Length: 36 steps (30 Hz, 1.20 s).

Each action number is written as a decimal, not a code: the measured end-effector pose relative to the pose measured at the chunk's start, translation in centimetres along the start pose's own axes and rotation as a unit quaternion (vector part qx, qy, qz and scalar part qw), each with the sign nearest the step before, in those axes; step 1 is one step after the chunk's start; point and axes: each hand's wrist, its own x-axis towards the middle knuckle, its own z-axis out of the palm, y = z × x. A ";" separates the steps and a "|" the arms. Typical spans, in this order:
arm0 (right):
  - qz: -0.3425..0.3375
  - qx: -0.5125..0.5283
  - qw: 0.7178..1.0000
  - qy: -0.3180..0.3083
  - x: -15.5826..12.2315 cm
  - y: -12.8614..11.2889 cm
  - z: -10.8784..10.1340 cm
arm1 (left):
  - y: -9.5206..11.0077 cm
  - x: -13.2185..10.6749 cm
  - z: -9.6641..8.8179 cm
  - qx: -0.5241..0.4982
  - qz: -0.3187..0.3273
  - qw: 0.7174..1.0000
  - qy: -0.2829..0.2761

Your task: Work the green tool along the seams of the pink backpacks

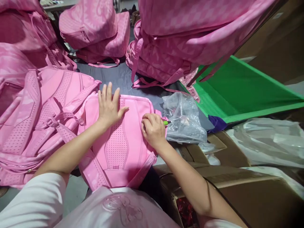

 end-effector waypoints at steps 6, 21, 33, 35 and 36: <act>-0.088 -0.062 0.994 0.033 1.2 1.2 0.6 | 0.1 0.4 -0.5 0.057 -0.009 0.998 -0.024; 0.332 0.561 0.734 0.189 3.4 -1.9 -7.9 | 6.3 -4.2 -3.7 -0.263 0.130 0.955 -0.043; 0.377 0.460 0.801 0.072 -7.7 -2.4 -6.6 | 7.8 -5.1 -4.2 -0.191 0.260 0.928 -0.184; 0.431 0.486 0.748 0.137 -7.8 -2.3 -6.4 | 6.9 -2.9 -3.6 -0.087 0.303 0.939 -0.136; 0.443 0.493 0.732 0.157 -7.5 -2.5 -6.2 | 6.6 -1.8 -3.1 -0.043 0.330 0.933 -0.140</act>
